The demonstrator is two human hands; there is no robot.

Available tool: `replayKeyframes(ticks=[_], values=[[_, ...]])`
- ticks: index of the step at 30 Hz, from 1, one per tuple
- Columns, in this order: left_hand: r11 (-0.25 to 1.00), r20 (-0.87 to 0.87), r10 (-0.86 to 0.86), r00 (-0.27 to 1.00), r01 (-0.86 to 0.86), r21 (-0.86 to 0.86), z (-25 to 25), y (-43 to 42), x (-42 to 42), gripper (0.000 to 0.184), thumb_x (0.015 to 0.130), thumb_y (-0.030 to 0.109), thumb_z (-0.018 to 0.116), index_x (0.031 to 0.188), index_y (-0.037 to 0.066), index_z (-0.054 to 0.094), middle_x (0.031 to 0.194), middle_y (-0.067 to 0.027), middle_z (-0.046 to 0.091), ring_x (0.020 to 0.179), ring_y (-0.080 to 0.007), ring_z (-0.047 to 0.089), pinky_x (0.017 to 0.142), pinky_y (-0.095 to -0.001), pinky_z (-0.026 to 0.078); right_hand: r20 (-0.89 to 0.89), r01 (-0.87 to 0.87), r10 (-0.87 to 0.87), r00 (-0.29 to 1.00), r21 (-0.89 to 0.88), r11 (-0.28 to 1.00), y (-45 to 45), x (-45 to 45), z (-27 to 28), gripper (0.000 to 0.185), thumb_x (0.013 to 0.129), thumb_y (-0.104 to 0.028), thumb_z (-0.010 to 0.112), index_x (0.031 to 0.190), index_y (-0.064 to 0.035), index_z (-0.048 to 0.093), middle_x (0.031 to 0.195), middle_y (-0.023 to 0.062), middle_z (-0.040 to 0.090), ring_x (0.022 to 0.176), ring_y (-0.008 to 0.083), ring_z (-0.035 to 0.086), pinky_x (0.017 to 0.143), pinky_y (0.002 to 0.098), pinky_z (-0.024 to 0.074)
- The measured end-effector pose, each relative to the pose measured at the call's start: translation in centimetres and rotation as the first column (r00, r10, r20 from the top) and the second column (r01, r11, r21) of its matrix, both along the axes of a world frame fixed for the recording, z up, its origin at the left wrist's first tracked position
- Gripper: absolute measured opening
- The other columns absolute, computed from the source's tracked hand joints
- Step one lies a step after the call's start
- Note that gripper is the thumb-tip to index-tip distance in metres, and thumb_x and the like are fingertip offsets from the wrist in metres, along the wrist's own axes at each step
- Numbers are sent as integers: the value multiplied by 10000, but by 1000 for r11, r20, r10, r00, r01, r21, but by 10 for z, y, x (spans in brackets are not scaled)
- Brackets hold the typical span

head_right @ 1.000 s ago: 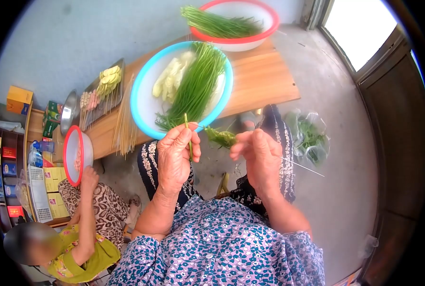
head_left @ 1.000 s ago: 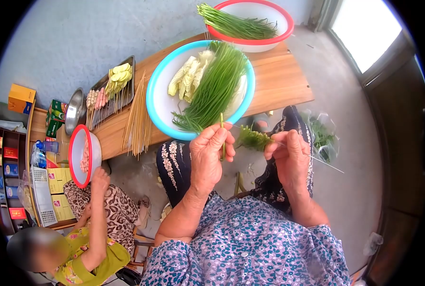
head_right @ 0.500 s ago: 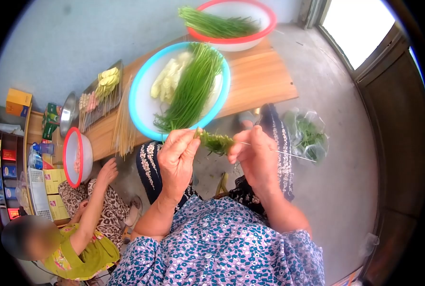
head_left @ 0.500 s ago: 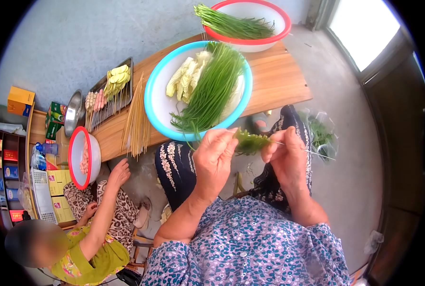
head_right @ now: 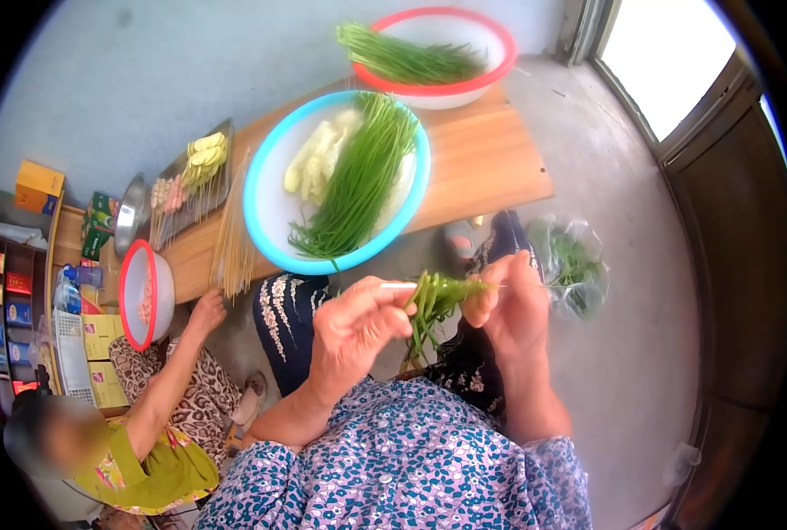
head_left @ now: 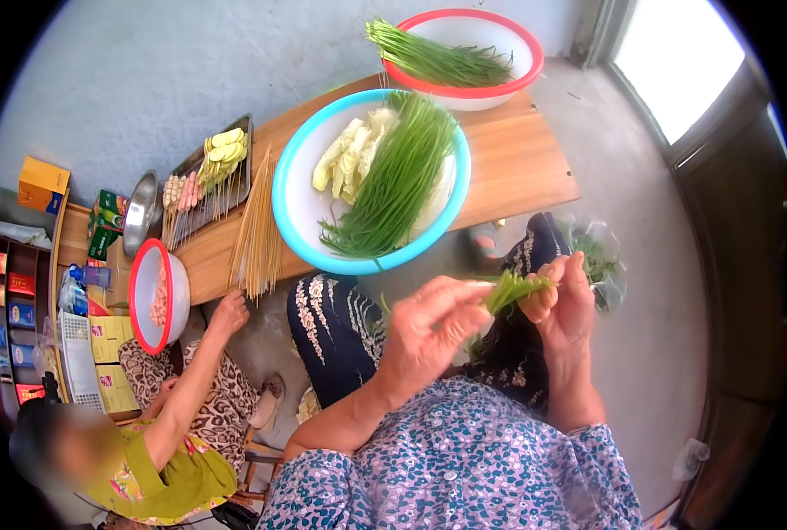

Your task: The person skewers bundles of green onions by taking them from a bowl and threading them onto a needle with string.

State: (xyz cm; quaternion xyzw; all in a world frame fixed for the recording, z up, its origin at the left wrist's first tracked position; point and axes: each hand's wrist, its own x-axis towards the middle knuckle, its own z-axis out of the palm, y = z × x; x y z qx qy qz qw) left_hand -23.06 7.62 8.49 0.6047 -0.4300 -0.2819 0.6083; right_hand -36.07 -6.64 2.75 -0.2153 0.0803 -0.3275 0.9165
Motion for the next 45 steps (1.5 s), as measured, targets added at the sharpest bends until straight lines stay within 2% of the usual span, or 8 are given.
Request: replayKeyframes(ticks=[4,9,14,18,25,28,31,45], values=[[960,-177,233,956,-197,201,-28,-22,29,314,904,250,588,1035,-33,629,799,-61,634,700,-104,597,659,-224,498,-147,56,-46,988,63,996,-7,0,-18,489,996,-364,306,786,-20,583,577,89,550,454,196,482,418,279,404],[925,-36,359,933,-350,146,-93,-83,98,207,864,159,597,972,-8,655,770,-95,653,650,-136,609,615,-250,481,-179,45,-31,983,74,996,-13,1,-30,501,993,-373,315,760,-19,584,570,90,541,456,208,482,439,291,405],[830,440,466,767,-551,82,-129,-140,140,192,784,182,596,905,56,677,881,-166,653,805,-334,622,746,-390,486,-158,20,-9,987,65,998,-15,2,-35,514,990,-382,319,754,-15,590,583,98,557,459,224,484,446,302,403],[735,633,484,604,-674,82,-137,-161,143,193,762,197,626,880,55,685,843,-140,655,777,-300,624,721,-373,480,-81,-23,29,996,67,997,-17,-2,-42,465,970,-373,386,819,2,616,638,116,589,514,258,527,492,337,424],[755,627,447,639,-645,119,-137,-165,149,138,752,223,628,813,111,679,818,-117,614,770,-313,589,703,-409,469,-88,-11,17,996,70,997,-17,-1,-41,447,966,-357,412,807,16,599,625,132,575,497,269,527,478,346,438],[815,449,518,728,-580,1,-130,-154,149,142,782,179,620,850,61,660,802,-92,624,702,-250,592,663,-354,476,-131,13,-6,991,47,999,-16,0,-37,444,968,-355,407,800,10,595,630,131,577,502,262,530,478,342,439],[863,-267,497,826,-501,55,-95,-128,126,219,872,104,547,1035,-37,580,767,-34,577,631,-85,523,567,-214,439,-150,12,-7,989,29,1000,-16,1,-37,446,969,-358,405,797,10,590,638,128,580,516,251,536,490,335,445],[956,-753,207,625,-292,20,-41,-6,51,210,925,151,518,1034,-19,575,708,-25,532,566,-84,452,485,-220,344,-325,114,-168,931,-180,977,21,27,1,389,971,-307,433,896,36,599,685,124,619,594,218,602,565,309,492]])
